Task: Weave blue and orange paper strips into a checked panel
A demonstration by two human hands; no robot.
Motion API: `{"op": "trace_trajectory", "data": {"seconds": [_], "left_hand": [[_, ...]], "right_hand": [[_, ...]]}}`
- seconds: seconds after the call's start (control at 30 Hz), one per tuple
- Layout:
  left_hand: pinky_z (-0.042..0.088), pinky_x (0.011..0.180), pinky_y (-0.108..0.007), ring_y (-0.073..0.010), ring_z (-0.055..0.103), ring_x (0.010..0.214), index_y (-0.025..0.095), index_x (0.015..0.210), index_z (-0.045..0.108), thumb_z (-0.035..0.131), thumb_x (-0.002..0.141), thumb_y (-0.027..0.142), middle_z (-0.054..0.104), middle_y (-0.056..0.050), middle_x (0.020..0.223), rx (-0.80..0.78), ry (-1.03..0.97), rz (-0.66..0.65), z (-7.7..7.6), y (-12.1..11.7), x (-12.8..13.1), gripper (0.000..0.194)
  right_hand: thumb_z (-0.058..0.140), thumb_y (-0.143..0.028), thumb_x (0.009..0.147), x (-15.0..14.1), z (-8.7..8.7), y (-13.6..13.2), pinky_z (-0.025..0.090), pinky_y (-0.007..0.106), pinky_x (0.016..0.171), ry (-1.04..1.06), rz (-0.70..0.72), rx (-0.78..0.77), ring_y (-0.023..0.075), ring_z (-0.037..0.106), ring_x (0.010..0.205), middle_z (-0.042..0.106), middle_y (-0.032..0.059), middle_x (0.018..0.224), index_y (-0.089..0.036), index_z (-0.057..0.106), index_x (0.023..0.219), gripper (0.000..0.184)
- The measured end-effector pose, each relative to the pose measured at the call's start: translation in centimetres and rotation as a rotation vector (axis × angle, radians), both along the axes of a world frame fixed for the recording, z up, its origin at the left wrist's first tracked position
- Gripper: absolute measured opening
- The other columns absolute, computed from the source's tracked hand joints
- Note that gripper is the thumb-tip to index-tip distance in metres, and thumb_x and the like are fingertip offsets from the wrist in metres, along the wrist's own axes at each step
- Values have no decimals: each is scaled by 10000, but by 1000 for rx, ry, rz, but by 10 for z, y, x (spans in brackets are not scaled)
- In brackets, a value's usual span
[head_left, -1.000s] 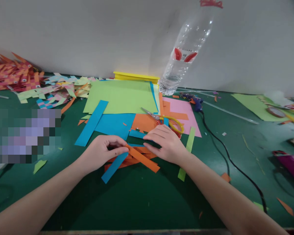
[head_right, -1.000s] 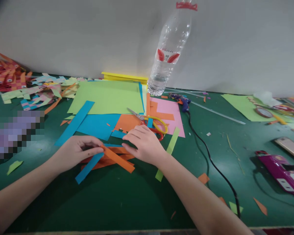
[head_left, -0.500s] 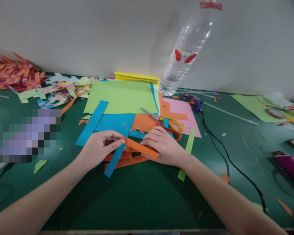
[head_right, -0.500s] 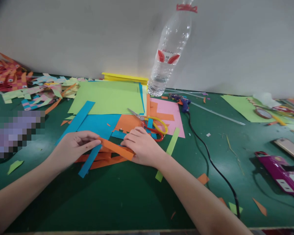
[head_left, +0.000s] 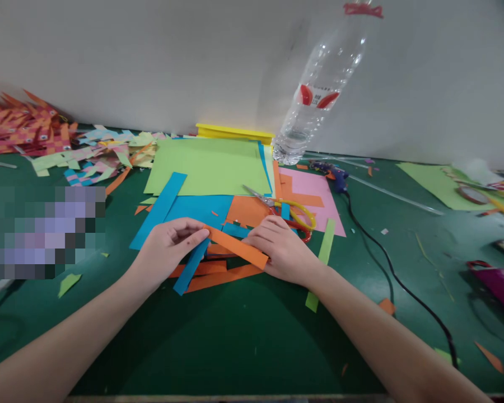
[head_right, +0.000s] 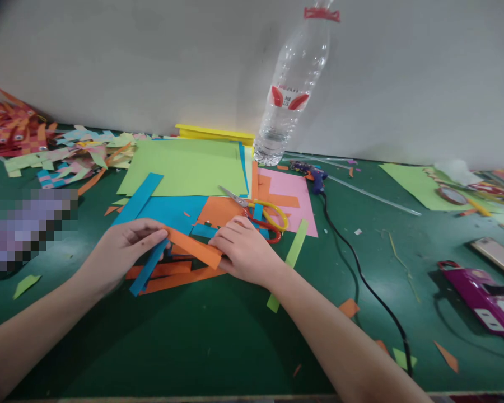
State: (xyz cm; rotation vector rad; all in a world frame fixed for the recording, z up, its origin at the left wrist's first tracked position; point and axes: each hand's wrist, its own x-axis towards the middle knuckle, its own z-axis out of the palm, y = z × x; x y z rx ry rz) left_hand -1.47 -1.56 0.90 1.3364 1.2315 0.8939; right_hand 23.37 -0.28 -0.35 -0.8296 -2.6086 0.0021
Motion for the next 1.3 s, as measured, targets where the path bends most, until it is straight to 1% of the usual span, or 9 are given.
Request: {"op": "trace_trajectory", "data": {"seconds": [0.13, 0.2, 0.27, 0.37, 0.57, 0.77, 0.93, 1.13, 1.3], "left_hand": [[521, 540, -191, -131, 644, 592, 170, 885, 650, 649, 812, 405, 692, -18, 709, 0, -3, 40, 5, -2, 2, 246], [528, 539, -195, -137, 648, 595, 166, 883, 651, 652, 808, 405, 691, -21, 710, 12, 7, 51, 6, -3, 2, 251], [534, 532, -205, -144, 648, 590, 163, 881, 651, 655, 801, 409, 693, -26, 715, 23, 24, 58, 7, -3, 2, 258], [542, 533, -220, -152, 649, 587, 164, 895, 650, 656, 796, 411, 701, -31, 726, 32, 46, 45, 6, -3, 1, 267], [539, 544, -211, -144, 647, 583, 177, 909, 663, 656, 802, 407, 704, -22, 721, 47, 75, 4, 3, -2, 0, 253], [530, 548, -219, -163, 659, 622, 179, 939, 674, 629, 815, 441, 705, -36, 731, 27, 98, -27, 4, -4, 1, 294], [512, 541, -228, -168, 652, 632, 180, 964, 648, 589, 836, 475, 697, -36, 724, -2, 117, -49, 2, -3, 0, 327], [507, 563, -247, -165, 633, 625, 166, 878, 625, 571, 844, 457, 669, -29, 704, 15, 106, -79, 8, -6, 3, 298], [492, 556, -240, -146, 605, 600, 172, 828, 586, 547, 860, 435, 609, -1, 662, 40, 48, -114, 9, -9, 5, 269]], "right_hand": [[572, -214, 796, 0, 4, -2, 377, 406, 913, 44, -17, -15, 226, 569, 971, 655, 88, 1064, -149, 555, 1163, 374], [532, -207, 834, 0, 6, -2, 385, 407, 912, 64, -65, 5, 231, 557, 1011, 639, 97, 1126, -151, 524, 1203, 373], [496, -203, 875, 1, 5, -2, 394, 402, 903, 83, -145, 46, 227, 558, 993, 651, 91, 1109, -158, 541, 1168, 300], [542, -247, 870, 2, 2, 1, 402, 403, 888, 78, -235, 55, 235, 566, 964, 669, 85, 1058, -160, 561, 1123, 268], [574, -256, 855, 5, -5, 3, 437, 401, 815, 69, -292, 0, 239, 590, 894, 686, 71, 913, -181, 585, 1073, 231], [474, -197, 897, 5, -7, 4, 488, 377, 760, 85, -333, -24, 231, 615, 861, 688, 93, 900, -153, 612, 1037, 201], [477, -194, 892, 7, -10, 5, 511, 365, 715, 124, -392, -38, 230, 650, 835, 694, 102, 876, -147, 648, 985, 200], [507, -212, 899, 10, -7, 5, 520, 373, 708, 346, -467, 32, 209, 680, 785, 726, 53, 857, -210, 662, 951, 164], [532, -279, 901, 7, 3, 2, 542, 355, 732, 657, -538, -129, 193, 685, 845, 725, 43, 931, -223, 614, 970, 121]]}}
